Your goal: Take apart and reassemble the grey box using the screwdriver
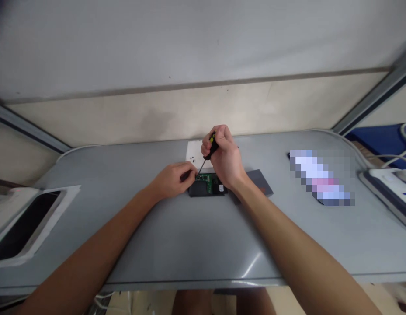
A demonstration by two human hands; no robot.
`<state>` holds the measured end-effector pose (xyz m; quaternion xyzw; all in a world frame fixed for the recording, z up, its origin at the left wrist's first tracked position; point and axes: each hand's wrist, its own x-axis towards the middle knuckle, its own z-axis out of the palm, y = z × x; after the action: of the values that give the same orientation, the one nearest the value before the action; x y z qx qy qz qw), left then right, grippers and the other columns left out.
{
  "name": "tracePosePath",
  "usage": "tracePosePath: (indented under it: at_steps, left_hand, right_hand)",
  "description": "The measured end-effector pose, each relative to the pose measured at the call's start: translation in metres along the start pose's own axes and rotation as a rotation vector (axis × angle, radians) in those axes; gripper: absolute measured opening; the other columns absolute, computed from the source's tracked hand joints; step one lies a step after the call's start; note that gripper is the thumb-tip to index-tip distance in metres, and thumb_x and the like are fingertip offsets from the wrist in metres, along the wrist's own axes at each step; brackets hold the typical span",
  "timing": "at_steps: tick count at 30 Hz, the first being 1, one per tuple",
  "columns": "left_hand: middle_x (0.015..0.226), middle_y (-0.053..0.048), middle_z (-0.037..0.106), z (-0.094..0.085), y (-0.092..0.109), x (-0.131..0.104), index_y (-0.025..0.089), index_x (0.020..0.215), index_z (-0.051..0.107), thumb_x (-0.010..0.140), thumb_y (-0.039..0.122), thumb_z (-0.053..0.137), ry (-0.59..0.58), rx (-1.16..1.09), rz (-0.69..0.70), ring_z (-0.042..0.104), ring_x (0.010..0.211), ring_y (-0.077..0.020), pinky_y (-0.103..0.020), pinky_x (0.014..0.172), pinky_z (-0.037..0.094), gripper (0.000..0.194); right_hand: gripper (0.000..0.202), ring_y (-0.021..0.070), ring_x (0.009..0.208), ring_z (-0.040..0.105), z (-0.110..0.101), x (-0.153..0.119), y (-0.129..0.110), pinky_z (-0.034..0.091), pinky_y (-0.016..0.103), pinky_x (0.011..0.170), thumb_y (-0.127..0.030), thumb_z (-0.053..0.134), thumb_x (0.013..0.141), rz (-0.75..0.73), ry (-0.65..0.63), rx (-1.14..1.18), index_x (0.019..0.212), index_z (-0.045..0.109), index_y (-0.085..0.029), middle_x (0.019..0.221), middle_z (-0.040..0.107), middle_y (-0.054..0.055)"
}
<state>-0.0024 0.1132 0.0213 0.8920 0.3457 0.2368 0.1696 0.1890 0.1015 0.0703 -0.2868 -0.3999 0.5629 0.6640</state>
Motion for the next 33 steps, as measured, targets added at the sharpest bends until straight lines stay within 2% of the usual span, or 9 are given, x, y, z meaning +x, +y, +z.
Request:
tracePosePath:
  at_steps: [18,22,25,30,33]
  left_hand:
    - [0.079,-0.001,0.066,-0.002,0.004,0.000,0.019,0.087,0.064,0.095,0.019,0.052,0.008,0.016,0.004,0.056,0.068,-0.0133,-0.028,0.067,0.043,0.013]
    - [0.087,-0.002,0.065,-0.001,0.009,0.000,0.019,0.096,0.066,0.098,0.025,0.055,0.043,0.005,-0.005,0.057,0.071,-0.0134,-0.028,0.071,0.045,0.012]
    - [0.092,-0.003,0.065,0.001,0.010,0.000,0.019,0.093,0.067,0.097,0.026,0.058,0.078,-0.029,-0.012,0.060,0.076,-0.0138,-0.029,0.076,0.048,0.012]
    - [0.097,-0.004,0.066,0.004,0.017,0.004,0.020,0.092,0.071,0.099,0.026,0.058,0.215,-0.001,-0.101,0.064,0.090,-0.0163,-0.029,0.080,0.049,0.016]
    - [0.098,-0.004,0.068,0.004,0.024,0.021,0.021,0.094,0.073,0.100,0.027,0.059,0.249,0.100,-0.176,0.065,0.091,-0.0176,-0.029,0.079,0.048,0.016]
  right_hand:
    - [0.047,0.0153,0.061,0.049,-0.002,0.001,-0.003,0.048,0.032,0.057,-0.068,0.057,0.093,-0.012,0.022,-0.011,0.079,0.041,-0.026,0.068,0.045,-0.001]
    - [0.049,0.0153,0.060,0.049,-0.004,0.002,-0.007,0.047,0.033,0.056,-0.071,0.056,0.092,-0.022,0.019,0.018,0.078,0.042,-0.026,0.066,0.045,-0.001]
    - [0.050,0.0155,0.059,0.049,-0.005,0.003,-0.012,0.047,0.033,0.055,-0.073,0.055,0.091,-0.042,0.029,0.034,0.078,0.042,-0.026,0.066,0.044,-0.001]
    - [0.052,0.0153,0.058,0.049,-0.020,0.016,-0.022,0.045,0.032,0.053,-0.075,0.056,0.089,-0.120,0.134,0.016,0.078,0.040,-0.027,0.065,0.043,-0.002]
    - [0.051,0.0134,0.056,0.048,-0.037,0.028,-0.022,0.043,0.030,0.051,-0.071,0.064,0.086,-0.234,0.212,0.087,0.079,0.039,-0.027,0.065,0.041,-0.004]
